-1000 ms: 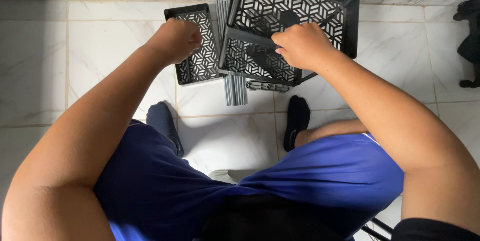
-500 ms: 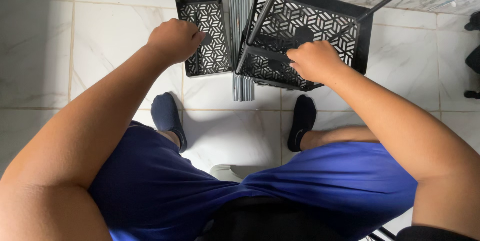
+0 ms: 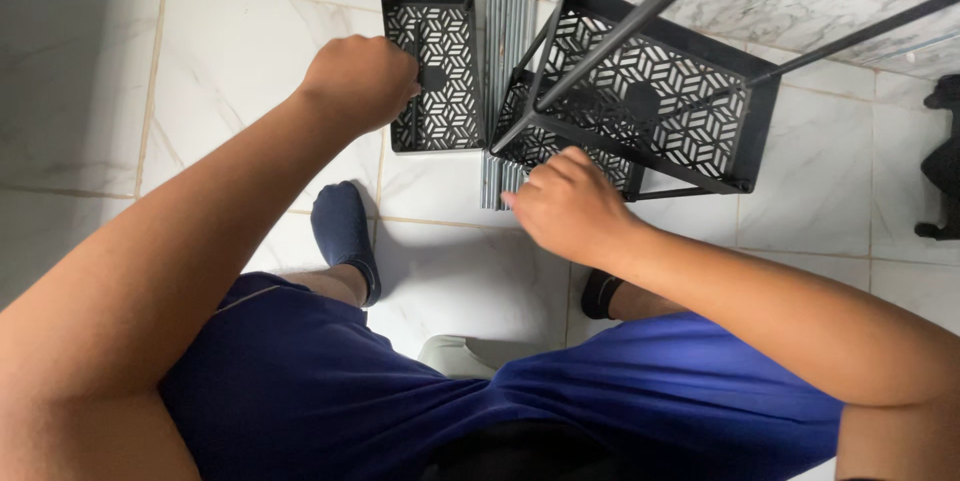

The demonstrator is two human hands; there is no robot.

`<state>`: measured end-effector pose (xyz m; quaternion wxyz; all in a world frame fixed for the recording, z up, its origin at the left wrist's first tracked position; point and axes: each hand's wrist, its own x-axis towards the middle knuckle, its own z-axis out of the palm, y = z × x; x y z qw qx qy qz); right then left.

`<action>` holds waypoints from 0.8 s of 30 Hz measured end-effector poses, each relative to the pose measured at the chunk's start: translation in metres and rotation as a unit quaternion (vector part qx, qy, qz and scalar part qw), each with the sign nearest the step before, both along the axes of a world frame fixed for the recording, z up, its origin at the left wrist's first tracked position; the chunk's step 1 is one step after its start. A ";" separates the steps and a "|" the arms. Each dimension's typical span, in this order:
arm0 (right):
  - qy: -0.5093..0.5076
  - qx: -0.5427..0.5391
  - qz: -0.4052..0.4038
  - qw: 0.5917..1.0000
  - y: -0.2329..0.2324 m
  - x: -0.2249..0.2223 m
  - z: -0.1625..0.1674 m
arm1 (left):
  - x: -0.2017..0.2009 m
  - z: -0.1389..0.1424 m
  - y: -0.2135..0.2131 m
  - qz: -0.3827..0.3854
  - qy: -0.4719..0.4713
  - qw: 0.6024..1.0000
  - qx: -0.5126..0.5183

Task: The person sits on the floor assembling a black metal storage rack. They fit perforated plastic baskets into a frame, insert long metal poles through the basket sides, and press the poles into place to build up the rack structure.

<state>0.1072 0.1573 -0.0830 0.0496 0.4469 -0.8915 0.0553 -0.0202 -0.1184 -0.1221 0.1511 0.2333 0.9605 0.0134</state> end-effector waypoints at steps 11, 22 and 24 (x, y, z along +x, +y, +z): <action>-0.341 0.023 -0.204 0.918 -0.124 -0.098 -0.144 | -0.003 -0.072 -0.037 0.088 -0.073 0.993 -0.024; -0.339 -0.023 -0.305 0.889 -0.164 -0.137 -0.186 | 0.021 -0.098 -0.052 0.103 -0.142 0.984 -0.024; -0.310 -0.059 -0.300 0.900 -0.162 -0.138 -0.183 | 0.020 -0.099 -0.051 0.102 -0.140 0.984 -0.028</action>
